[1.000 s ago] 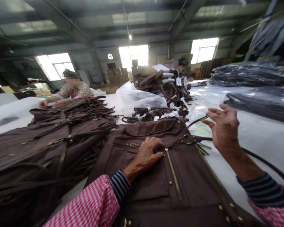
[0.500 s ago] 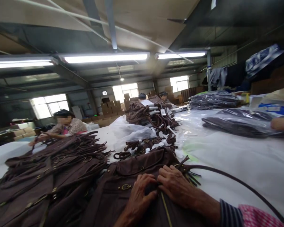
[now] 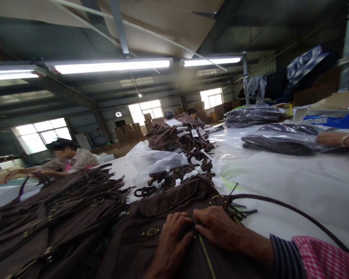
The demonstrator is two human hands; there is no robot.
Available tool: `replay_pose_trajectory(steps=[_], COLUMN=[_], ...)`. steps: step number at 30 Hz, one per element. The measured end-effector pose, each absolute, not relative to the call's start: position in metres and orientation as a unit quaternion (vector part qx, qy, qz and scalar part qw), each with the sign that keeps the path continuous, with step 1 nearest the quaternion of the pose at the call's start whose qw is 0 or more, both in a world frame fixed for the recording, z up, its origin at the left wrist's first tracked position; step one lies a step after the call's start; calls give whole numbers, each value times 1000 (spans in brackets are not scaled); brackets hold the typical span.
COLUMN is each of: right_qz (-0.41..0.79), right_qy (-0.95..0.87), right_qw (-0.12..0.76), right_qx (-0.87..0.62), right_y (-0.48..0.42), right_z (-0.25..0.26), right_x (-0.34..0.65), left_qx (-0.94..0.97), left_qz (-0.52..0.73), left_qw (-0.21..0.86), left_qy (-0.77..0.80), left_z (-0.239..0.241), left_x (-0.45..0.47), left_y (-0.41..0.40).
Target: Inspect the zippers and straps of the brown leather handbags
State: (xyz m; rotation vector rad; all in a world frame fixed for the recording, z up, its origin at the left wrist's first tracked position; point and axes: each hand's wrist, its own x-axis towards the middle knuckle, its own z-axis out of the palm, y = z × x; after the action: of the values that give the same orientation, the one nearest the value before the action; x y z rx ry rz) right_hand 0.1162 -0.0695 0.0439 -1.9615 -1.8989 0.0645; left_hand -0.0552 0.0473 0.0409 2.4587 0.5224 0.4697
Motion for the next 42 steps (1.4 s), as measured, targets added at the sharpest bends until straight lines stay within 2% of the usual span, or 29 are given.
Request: replay_pose_trajectory(steps=[6,11,18,22,27,31,37,42], right_qz=[-8,-26,-29,-14,10,73,248,298], right_qy=[-690,-693,-688,-684,-677,-691,-688,-679], right_qw=[203,225,242,260,282,287,279,268], right_qx=[-695,-684,-684,-682,-680,-660,-622,-615], right_y=[-62,-58,-55,-56,-61,-65,-63,-60], right_z=[36,31,28,31,34,45,59,59], right_x=[116,119,118,117,117,126,161,167], left_qx=[933,958,981,980,979,976,975,970], left_qz=[177,166,79,110,132,122,106,113], left_qw=[251,142,52,11,-7,23,48,42], left_qy=[186,185,170,164,155,177,189,211], left_z=[43,45,16,2,10,27,42,36], left_x=[-54,-54,-98,-120,-118,-115,-110,-106], left_y=[47,36,56,66,52,27,6,7])
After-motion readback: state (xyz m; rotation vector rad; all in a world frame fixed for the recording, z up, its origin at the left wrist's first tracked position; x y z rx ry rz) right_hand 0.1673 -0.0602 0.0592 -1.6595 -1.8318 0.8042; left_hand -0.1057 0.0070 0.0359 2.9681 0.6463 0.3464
